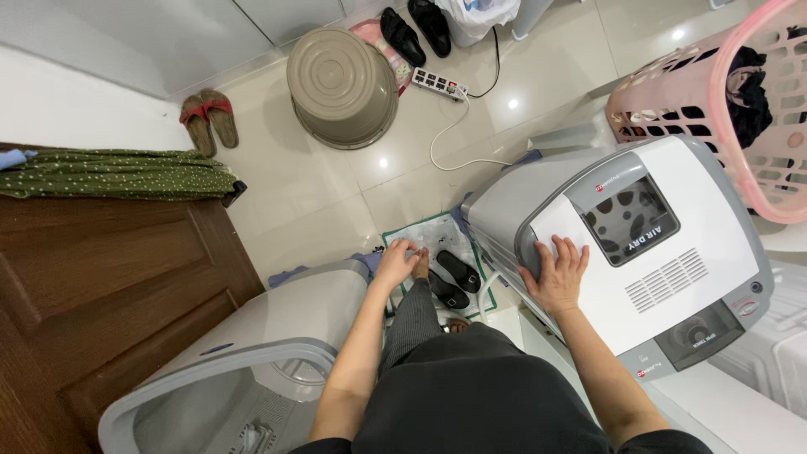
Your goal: The person cleans the bathroom floor using a green hose and a white cup to scoop water from a black tub. They move a blue container, rinse a blue cloth, and wipe the floor. The person also opens and closes a cabinet door and handles a washing machine.
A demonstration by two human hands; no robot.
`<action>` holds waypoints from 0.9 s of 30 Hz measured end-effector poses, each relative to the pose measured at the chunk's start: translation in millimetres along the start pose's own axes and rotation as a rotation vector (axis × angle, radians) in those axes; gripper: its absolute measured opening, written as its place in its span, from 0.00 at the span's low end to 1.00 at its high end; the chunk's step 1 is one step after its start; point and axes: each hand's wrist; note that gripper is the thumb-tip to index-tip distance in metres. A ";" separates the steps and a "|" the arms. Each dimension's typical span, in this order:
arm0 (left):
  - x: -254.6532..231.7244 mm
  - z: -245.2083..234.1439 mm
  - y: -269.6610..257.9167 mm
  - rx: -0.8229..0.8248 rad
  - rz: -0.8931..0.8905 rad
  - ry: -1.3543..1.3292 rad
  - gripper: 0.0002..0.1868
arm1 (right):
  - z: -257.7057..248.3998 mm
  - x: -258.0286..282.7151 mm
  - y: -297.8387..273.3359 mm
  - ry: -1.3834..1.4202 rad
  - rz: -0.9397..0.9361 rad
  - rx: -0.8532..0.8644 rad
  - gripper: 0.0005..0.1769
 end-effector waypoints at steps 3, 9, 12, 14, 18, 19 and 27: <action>10.9 -1.5 -4.2 0.016 0.010 -0.015 0.16 | 1.1 -0.8 -1.6 -0.022 0.012 0.008 0.39; 9.0 -13.4 -5.7 0.054 -0.078 -0.025 0.15 | 3.6 -0.7 -1.2 -0.027 0.012 0.004 0.38; 1.7 -19.2 -8.0 0.079 -0.082 -0.024 0.16 | 4.2 -1.9 -1.9 -0.040 0.032 0.027 0.38; -4.1 -23.5 -8.9 0.099 -0.107 -0.014 0.15 | 4.0 -1.8 -1.4 -0.046 0.040 0.030 0.37; -11.1 -29.6 -8.6 0.118 -0.094 -0.008 0.15 | 4.4 -1.7 -0.5 -0.064 0.053 0.050 0.38; -11.4 -30.6 -8.4 0.122 -0.107 -0.008 0.15 | 4.6 -1.3 -0.9 -0.050 0.057 0.037 0.38; -10.1 -33.5 -2.0 0.095 -0.034 0.082 0.16 | 6.0 -2.8 -2.3 -0.009 0.053 0.013 0.37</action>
Point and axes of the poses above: each hand's wrist, its own y-axis towards the middle knuckle, its own z-axis out of the palm, x = y × z, and after that the axes turned 4 degrees about -z, right-handed
